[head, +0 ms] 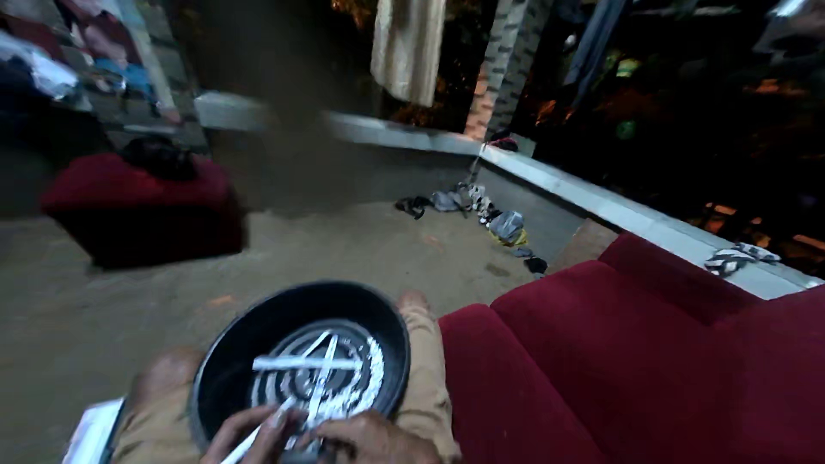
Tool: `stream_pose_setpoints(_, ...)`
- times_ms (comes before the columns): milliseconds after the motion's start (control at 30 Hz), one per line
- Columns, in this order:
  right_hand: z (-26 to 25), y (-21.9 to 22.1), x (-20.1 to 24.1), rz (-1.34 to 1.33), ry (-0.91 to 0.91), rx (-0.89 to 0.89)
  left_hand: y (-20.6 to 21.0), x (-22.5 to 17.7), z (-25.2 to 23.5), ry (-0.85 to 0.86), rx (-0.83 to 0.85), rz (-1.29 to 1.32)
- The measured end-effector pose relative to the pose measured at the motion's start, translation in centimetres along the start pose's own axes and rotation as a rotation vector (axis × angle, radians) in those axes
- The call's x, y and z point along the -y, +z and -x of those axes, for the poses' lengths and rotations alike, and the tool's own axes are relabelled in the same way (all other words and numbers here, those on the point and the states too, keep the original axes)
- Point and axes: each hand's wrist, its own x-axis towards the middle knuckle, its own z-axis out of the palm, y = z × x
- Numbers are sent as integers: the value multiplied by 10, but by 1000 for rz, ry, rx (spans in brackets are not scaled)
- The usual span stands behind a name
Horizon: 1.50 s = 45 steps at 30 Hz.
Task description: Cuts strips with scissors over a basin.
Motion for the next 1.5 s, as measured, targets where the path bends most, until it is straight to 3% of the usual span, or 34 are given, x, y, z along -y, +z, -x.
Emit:
stream_pose_setpoints(200,1,-4,7,-70,18,65,11,-18,6,-51,-100,-10)
stream_pose_setpoints(400,9,0,-15,-119,76,131,4,-19,10,-115,-27,17)
stream_pose_setpoints(1500,9,3,-19,-44,62,42,4,-14,14,-134,13,-11)
